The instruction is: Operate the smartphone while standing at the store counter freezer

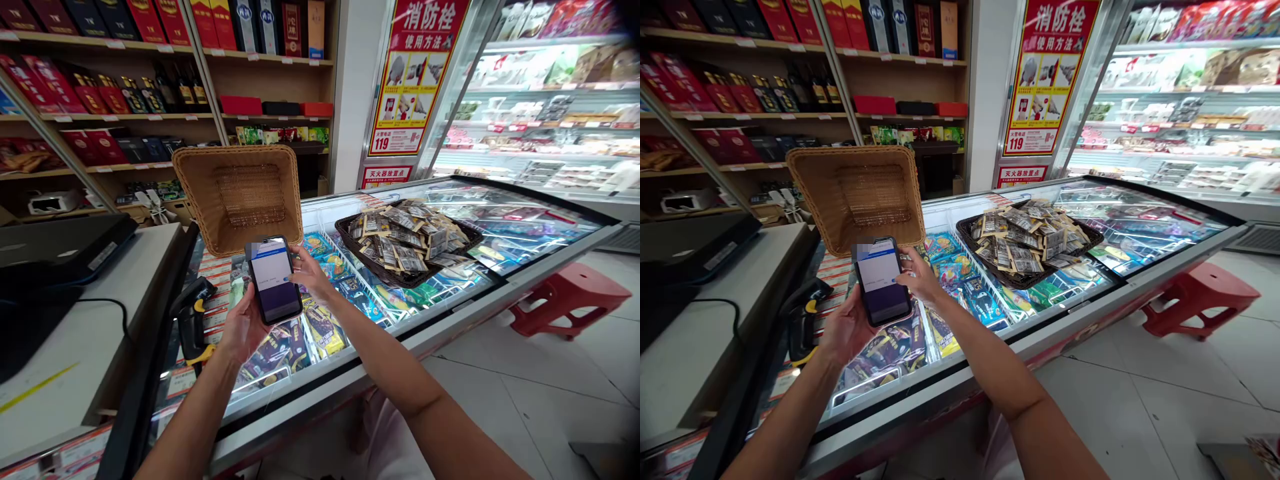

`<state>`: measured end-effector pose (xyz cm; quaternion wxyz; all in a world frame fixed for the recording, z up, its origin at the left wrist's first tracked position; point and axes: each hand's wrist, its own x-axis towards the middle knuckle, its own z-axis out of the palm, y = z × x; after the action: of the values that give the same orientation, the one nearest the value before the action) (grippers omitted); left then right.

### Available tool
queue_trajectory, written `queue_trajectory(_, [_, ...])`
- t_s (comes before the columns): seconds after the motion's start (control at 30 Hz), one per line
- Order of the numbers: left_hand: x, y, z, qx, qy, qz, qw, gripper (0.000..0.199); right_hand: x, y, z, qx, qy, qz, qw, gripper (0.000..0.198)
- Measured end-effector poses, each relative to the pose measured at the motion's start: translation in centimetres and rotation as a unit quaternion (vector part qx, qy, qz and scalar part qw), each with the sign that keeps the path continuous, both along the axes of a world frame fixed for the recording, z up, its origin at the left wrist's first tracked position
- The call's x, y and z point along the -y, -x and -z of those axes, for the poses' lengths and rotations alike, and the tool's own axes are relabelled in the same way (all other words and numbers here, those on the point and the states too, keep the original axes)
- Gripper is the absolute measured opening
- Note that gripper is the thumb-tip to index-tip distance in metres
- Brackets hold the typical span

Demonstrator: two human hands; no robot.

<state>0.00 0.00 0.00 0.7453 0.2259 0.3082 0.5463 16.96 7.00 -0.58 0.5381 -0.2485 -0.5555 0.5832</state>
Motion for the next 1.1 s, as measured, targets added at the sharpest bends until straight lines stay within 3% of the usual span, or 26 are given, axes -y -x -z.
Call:
queue_trajectory(0.13, [0.2, -0.3, -0.5, 0.012, 0.015, -0.009, 1.0, 0.034, 0.3, 0.0, -0.4, -0.017, 0.015, -0.01, 1.0, 0.059])
queue_trajectory(0.63, [0.3, -0.8, -0.8, -0.01, 0.035, -0.036, 0.999, 0.035, 0.5, -0.1, -0.8, -0.025, 0.017, -0.014, 0.999, 0.056])
queue_trajectory(1.1, [0.5, -1.0, -1.4, -0.019, 0.038, -0.07, 0.997, 0.045, 1.6, 2.2, 0.9, -0.049, 0.008, -0.017, 0.999, 0.066])
